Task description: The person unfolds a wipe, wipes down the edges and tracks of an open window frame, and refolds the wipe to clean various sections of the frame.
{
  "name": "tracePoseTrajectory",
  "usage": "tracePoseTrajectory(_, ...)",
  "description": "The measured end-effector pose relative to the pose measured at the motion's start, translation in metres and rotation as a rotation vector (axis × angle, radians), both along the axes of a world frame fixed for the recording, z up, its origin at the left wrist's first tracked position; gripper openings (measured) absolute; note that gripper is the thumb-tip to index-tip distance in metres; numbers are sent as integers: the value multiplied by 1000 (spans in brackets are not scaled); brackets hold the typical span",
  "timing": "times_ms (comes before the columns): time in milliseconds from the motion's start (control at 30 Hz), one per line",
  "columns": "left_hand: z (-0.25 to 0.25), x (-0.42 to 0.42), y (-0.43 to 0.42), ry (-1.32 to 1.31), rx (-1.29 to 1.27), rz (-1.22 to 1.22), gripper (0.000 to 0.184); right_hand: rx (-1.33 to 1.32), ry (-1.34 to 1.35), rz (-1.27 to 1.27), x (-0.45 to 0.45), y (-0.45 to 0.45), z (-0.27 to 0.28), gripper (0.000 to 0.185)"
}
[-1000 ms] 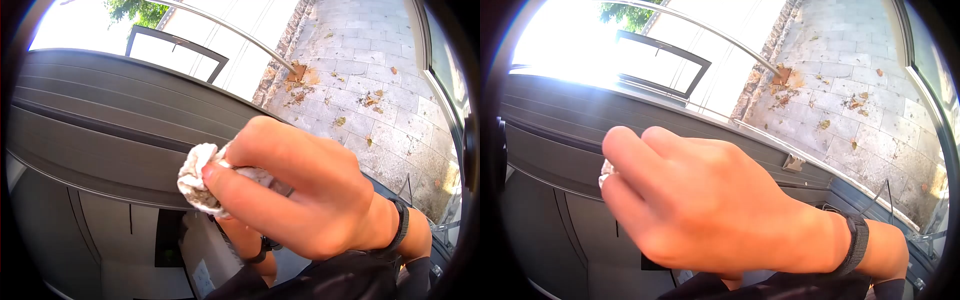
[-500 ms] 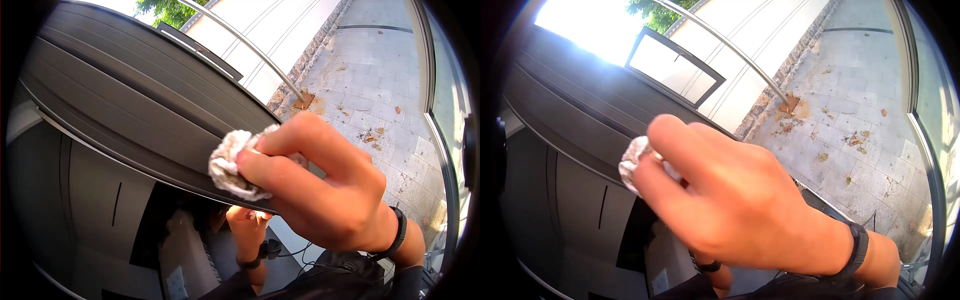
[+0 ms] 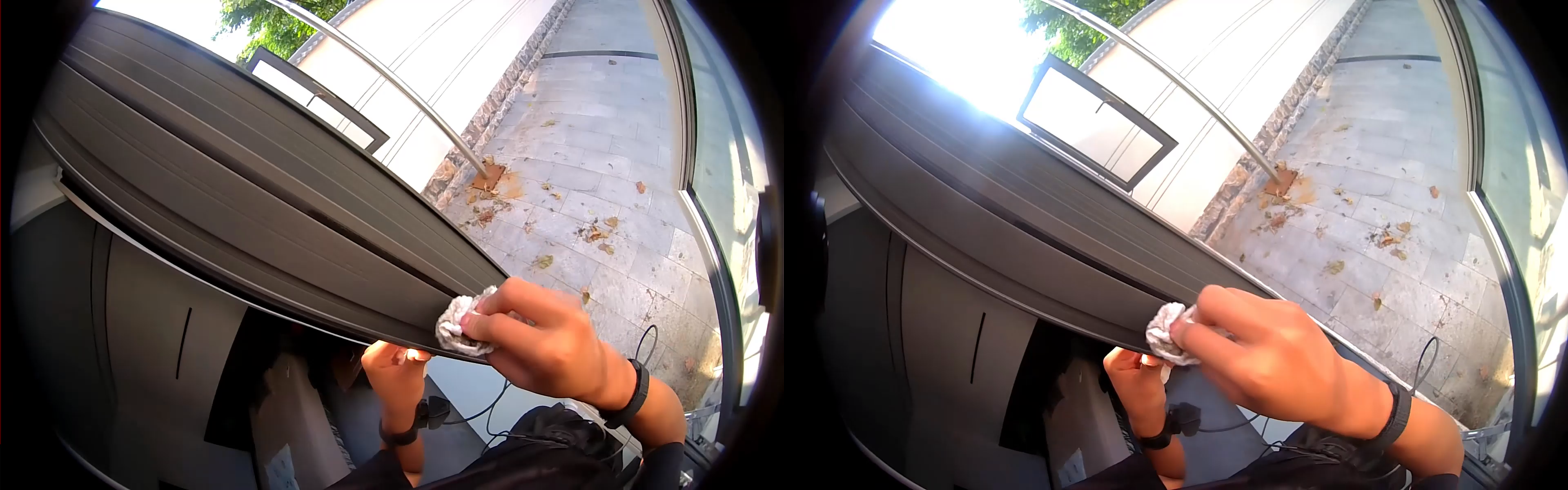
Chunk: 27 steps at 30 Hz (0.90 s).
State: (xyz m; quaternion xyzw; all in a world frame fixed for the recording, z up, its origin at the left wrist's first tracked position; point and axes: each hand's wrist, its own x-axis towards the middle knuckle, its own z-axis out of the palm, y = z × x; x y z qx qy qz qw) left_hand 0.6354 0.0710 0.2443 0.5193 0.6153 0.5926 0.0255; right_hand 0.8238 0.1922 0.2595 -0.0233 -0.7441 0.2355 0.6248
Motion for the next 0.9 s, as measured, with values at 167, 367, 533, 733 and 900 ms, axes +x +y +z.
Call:
tracePoseTrajectory(167, -1, -7, -7, 2, -43, -27, 37, 88, 251, -154, -25, 40, 78, 37)
tracePoseTrajectory(367, 3, -7, -4, 71, -4, 46, 27, 70, 65, -181, -40, 41, 63, 30)
tracePoseTrajectory(533, 12, 9, 3, 68, 3, 137, 18, 1, -150, -170, -27, 36, -2, 15)
tracePoseTrajectory(733, 12, 0, -3, 129, -44, 82, 21, -102, -183, -77, 1, 41, -8, 18)
tracePoseTrajectory(900, 9, -6, -7, 142, -92, 32, 16, -22, 242, -73, -31, 48, 71, 37)
